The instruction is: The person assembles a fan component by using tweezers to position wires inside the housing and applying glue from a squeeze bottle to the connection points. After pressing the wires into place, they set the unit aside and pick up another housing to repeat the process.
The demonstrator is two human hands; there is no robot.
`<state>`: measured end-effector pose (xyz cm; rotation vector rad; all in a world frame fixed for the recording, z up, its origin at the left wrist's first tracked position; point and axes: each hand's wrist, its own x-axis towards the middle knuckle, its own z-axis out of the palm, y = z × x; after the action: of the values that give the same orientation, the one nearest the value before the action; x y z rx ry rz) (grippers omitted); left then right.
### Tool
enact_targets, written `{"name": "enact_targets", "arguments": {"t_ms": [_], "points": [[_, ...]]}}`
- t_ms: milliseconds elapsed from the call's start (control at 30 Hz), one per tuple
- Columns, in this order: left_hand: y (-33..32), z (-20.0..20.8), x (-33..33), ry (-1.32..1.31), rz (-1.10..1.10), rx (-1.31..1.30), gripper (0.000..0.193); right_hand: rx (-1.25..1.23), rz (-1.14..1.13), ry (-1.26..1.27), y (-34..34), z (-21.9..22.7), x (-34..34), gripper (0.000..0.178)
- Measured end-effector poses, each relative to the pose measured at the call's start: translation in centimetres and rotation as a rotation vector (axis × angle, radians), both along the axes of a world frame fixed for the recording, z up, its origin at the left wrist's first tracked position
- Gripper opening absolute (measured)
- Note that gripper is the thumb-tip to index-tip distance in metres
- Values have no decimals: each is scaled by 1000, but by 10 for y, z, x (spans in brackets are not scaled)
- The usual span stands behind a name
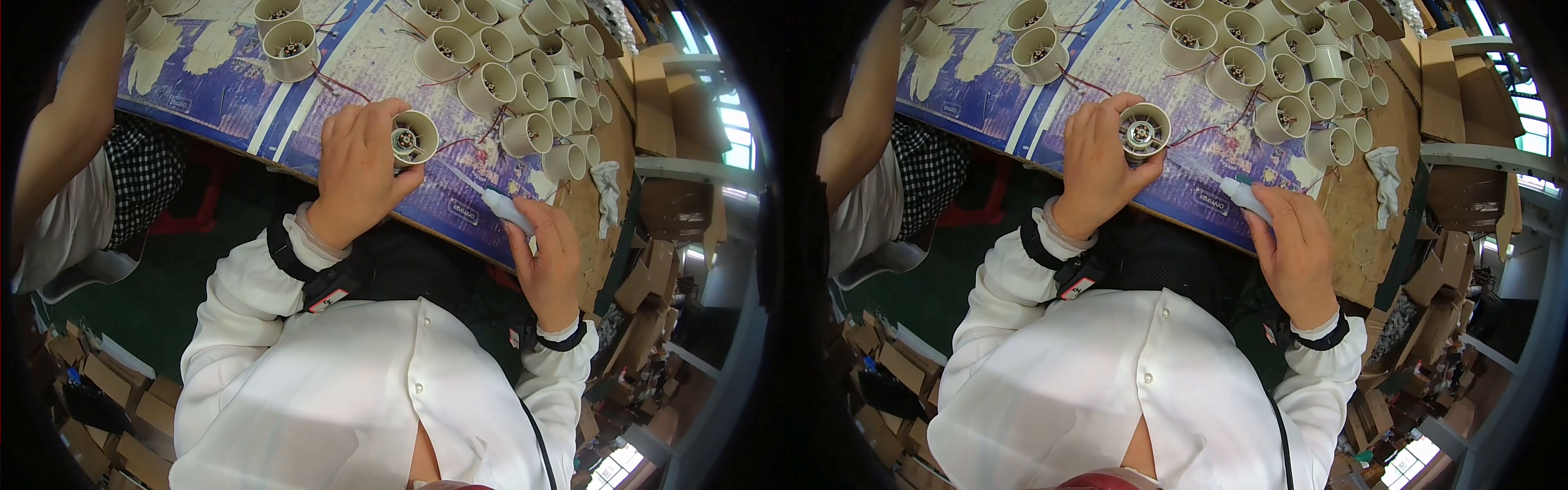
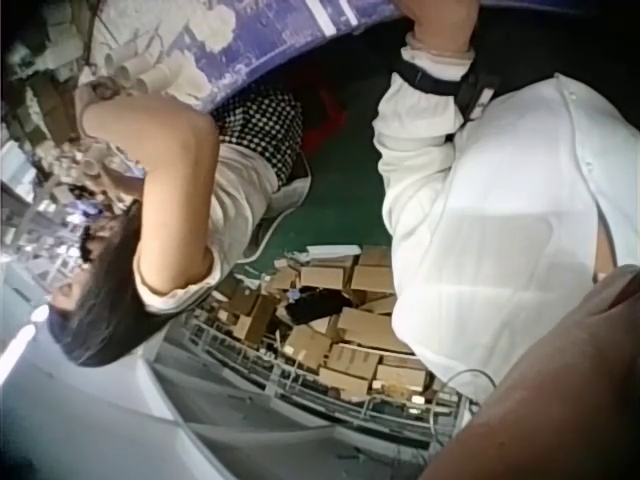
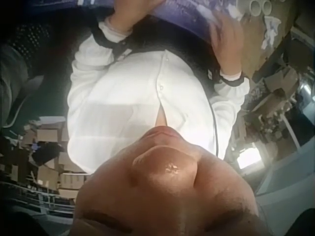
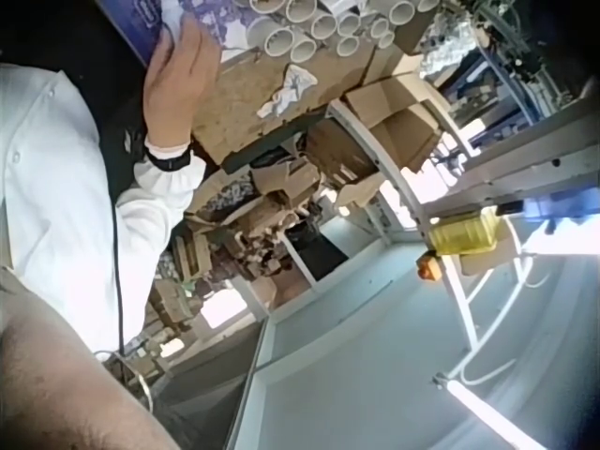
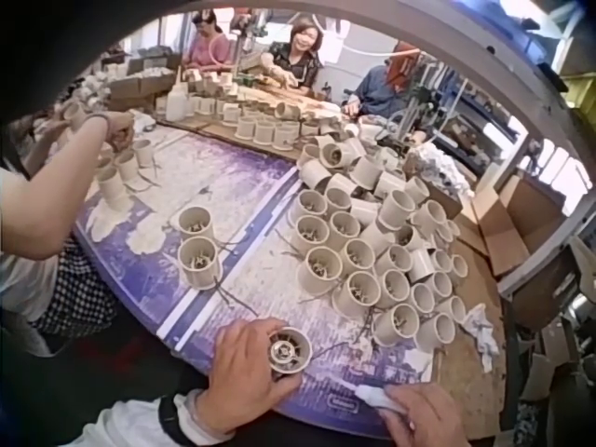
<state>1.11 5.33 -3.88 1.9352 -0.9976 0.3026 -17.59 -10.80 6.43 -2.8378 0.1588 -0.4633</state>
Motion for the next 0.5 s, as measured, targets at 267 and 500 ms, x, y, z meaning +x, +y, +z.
{"name": "enact_targets", "arguments": {"t_ms": [267, 500], "points": [[0, 1, 0, -9, 2, 5, 63, -16, 0, -2, 0, 0, -1, 39], [0, 2, -2, -14, 10, 12, 63, -21, -6, 0, 0, 0, -3, 40]]}}
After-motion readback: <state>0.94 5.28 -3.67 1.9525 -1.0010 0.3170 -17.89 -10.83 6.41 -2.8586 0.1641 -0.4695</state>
